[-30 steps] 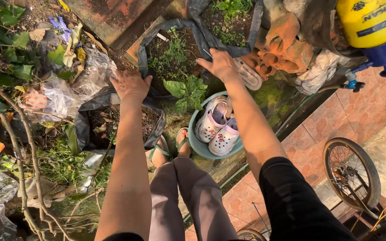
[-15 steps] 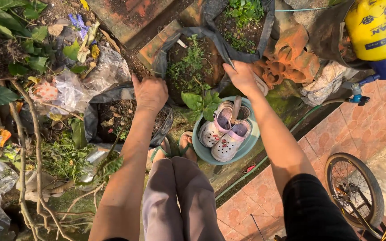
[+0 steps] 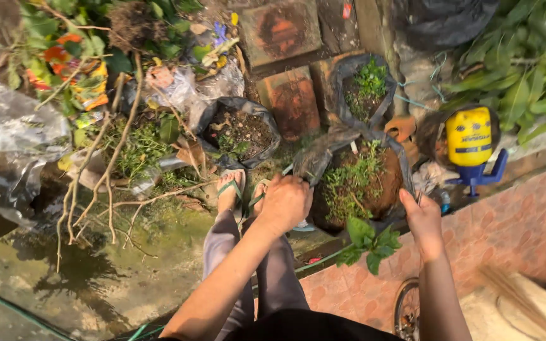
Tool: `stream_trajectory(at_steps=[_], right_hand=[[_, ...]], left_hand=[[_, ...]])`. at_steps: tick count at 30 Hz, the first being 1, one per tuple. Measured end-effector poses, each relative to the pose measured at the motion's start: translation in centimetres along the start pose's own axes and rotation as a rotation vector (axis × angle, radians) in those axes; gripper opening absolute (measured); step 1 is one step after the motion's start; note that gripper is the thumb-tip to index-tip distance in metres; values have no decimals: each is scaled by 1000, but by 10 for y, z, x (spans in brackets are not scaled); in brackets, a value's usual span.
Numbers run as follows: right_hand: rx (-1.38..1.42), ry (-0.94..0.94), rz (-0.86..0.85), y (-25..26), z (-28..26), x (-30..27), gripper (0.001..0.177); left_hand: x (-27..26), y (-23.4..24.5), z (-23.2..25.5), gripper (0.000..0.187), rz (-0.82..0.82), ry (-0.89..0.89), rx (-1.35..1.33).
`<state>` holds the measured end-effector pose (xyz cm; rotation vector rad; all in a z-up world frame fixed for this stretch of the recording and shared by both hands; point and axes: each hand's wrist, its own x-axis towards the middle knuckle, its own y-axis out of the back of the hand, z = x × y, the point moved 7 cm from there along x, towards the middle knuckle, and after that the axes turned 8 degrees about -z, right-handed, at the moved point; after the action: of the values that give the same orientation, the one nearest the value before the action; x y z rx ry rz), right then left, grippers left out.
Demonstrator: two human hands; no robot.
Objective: Loosen soil and manage potted plants in an outdoor garden area.
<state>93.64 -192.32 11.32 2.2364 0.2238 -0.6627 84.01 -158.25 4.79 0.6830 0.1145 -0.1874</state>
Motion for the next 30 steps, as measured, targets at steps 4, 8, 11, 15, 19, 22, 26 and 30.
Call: stream_trajectory(at_steps=[4,8,11,15,19,22,26,30], right_hand=[[-155,68,-68,-5,-62,-71,25],[-212,-7,-169,-44,-56,-90,34],[-130,-26,-247,-105,-85,-134,23],[-158,288,-444,-207,-120,-183,24],[-295,135,-443,-297,-124,-241,36],[-171,173,-583,-370,-159,-311,31],[-184,111,-543,-456,-196,-377,18],[-277,344,-670,-525,-219,-416,27]], left_hand=[[-104,47,24,26,44,134,-109],[-206,93,18,22,144,283,-150],[-276,116,0,21,150,324,-162],[-381,141,-48,26,246,443,-190],[-498,162,-104,28,359,485,-260],[-586,183,-118,28,421,508,-343],[-683,213,-155,27,556,559,-307],[-754,221,-173,28,599,649,-327]])
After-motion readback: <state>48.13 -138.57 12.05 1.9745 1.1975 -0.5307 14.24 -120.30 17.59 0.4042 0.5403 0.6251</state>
